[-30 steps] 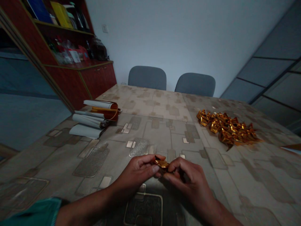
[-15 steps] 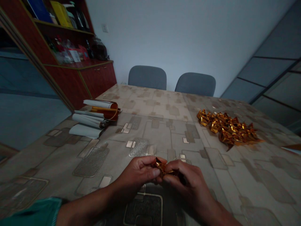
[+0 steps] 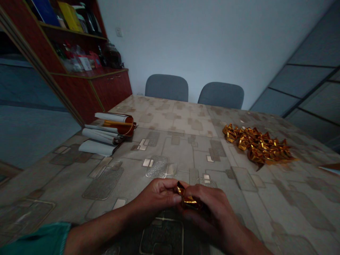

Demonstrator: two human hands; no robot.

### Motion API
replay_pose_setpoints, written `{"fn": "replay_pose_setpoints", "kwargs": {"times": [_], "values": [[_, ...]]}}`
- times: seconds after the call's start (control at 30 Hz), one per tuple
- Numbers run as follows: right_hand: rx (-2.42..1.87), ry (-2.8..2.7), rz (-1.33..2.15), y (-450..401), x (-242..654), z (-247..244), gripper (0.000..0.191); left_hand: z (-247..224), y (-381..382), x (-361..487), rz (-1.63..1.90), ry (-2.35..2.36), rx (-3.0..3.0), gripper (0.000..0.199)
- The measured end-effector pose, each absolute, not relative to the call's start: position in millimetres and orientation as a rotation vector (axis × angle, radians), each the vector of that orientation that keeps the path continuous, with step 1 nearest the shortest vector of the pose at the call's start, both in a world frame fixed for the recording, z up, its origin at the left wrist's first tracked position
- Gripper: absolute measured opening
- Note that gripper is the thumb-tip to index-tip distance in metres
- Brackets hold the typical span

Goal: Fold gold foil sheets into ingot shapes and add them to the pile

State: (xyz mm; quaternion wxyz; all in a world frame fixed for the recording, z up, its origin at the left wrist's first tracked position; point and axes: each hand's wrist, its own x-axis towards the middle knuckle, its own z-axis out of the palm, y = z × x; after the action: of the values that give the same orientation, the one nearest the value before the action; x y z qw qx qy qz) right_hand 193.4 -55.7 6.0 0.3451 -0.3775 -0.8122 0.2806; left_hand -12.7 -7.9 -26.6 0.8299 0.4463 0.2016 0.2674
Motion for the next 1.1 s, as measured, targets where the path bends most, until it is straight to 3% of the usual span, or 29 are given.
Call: {"fn": "replay_pose_setpoints", "kwargs": {"times": [0.13, 0.27, 0.57, 0.7, 0.93, 1.1], "values": [[-0.933, -2.168, 0.630, -54, 193, 14, 0.025, -26, -7, -14, 0.552, 0.424, 0.925, 0.039], [-0.947, -2.234, 0.579, -55, 191, 20, 0.017, -23, -6, -15, 0.512, 0.435, 0.877, 0.043], [-1.011, -1.965, 0.539, -60, 186, 13, 0.031, -32, -4, -13, 0.658, 0.408, 0.855, 0.049], [-1.015, -2.053, 0.533, -61, 186, 11, 0.034, -36, -2, -11, 0.722, 0.321, 0.823, 0.040], [-1.076, -2.235, 0.363, -60, 187, 10, 0.009, -33, -5, -11, 0.679, 0.346, 0.765, 0.036], [-1.087, -2.328, 0.191, -60, 189, 12, 0.019, -30, -9, -12, 0.636, 0.380, 0.748, 0.036]]}}
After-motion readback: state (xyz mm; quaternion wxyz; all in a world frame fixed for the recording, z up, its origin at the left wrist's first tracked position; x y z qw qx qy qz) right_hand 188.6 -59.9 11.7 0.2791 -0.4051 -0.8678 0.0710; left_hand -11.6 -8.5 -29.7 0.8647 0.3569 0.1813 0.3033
